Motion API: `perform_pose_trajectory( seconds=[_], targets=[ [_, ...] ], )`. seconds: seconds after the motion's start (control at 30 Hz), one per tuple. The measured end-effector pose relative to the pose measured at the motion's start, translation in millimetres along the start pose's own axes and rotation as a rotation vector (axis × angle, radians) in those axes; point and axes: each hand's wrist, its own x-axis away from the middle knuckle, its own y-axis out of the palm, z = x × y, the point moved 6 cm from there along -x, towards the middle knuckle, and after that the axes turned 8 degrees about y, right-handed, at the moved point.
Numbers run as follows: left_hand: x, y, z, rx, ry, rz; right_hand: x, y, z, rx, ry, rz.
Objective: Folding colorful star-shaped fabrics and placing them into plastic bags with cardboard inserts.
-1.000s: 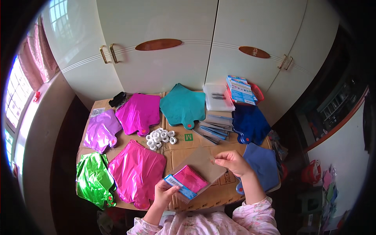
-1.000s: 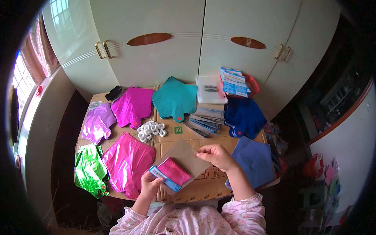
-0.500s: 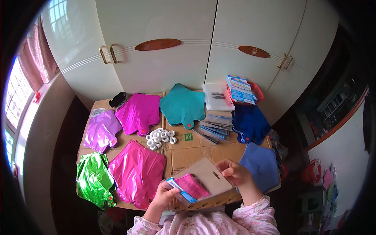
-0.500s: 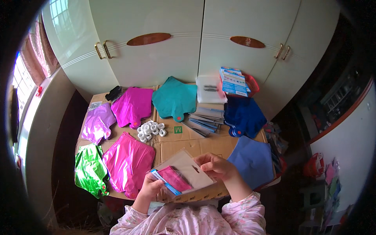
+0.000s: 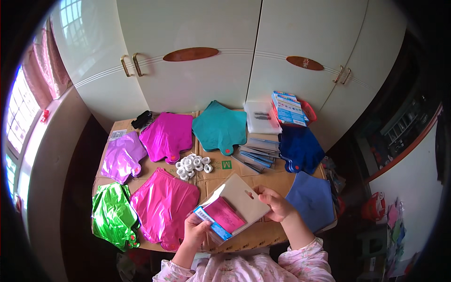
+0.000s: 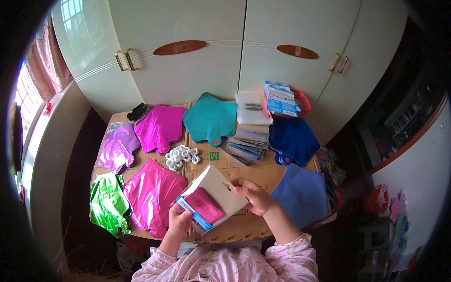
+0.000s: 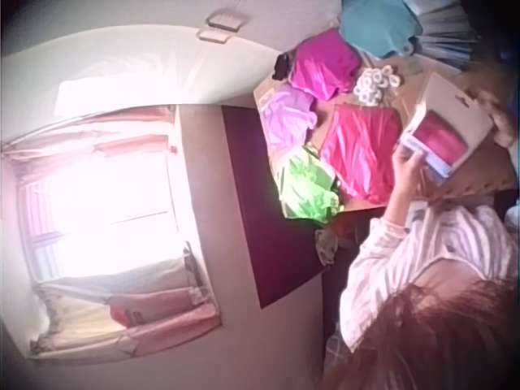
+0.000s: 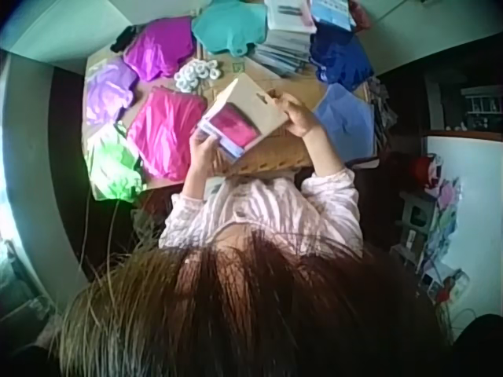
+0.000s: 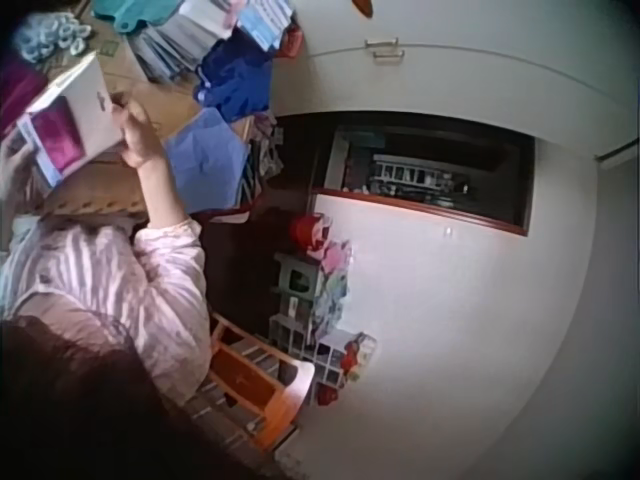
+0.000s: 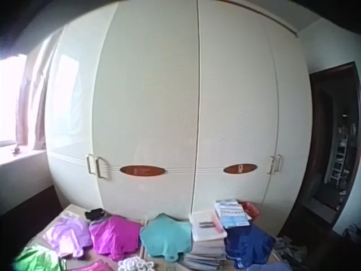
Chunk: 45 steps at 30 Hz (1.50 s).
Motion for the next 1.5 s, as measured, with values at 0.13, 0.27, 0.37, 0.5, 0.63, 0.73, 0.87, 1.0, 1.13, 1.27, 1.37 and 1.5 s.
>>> perform_pose_trajectory(
  seconds=[0.13, 0.27, 0.37, 0.5, 0.63, 0.73, 0.87, 1.0, 1.13, 1.27, 1.37, 1.5],
  targets=[
    [0.0, -1.1, 3.6, -0.025, 0.047, 0.062, 0.7, -2.5, -12.5, 0.326, -0.148, 0.102],
    [3.5, -12.2, -3.1, -0.211, 0.035, 0.066, -4.6, -10.2, -15.4, 0.480, -0.200, 0.244],
    [3.8, -12.6, 0.5, -0.495, 0.085, 0.148, -16.7, -27.9, -9.8, 0.501, -0.184, 0.293],
    [8.4, 15.1, 30.6, -1.244, 0.302, 0.060, -30.8, -65.6, 5.5, 0.569, -0.088, 0.369],
    [10.0, 45.3, 29.4, -1.726, 0.614, -0.403, -36.9, -73.7, 9.6, 1.034, -0.263, 0.564],
    [6.7, 41.3, 13.9, -1.745, 0.652, -0.619, -30.5, -35.2, -3.5, 1.536, -0.650, 0.631],
    [7.5, 40.5, 7.7, -1.820, 0.635, -0.689, -30.4, -26.1, 11.9, 1.735, -0.708, 0.239],
    [6.9, 41.0, 6.7, -1.826, 0.638, -0.719, -25.0, -24.4, 21.7, 1.879, -0.759, 0.070],
    [6.9, 38.3, 6.6, -1.813, 0.627, -0.713, -22.7, -19.2, 19.6, 1.975, -0.821, -0.008],
    [6.2, 40.0, 6.7, -1.805, 0.636, -0.721, -23.4, -25.8, 26.0, 1.984, -0.863, -0.015],
    [6.4, 40.1, 6.6, -1.804, 0.649, -0.723, -25.0, -32.8, 35.2, 2.019, -0.888, -0.002],
    [6.3, 41.9, 7.6, -1.793, 0.668, -0.708, -22.7, -29.4, 35.2, 2.030, -0.956, 0.018]
  ],
)
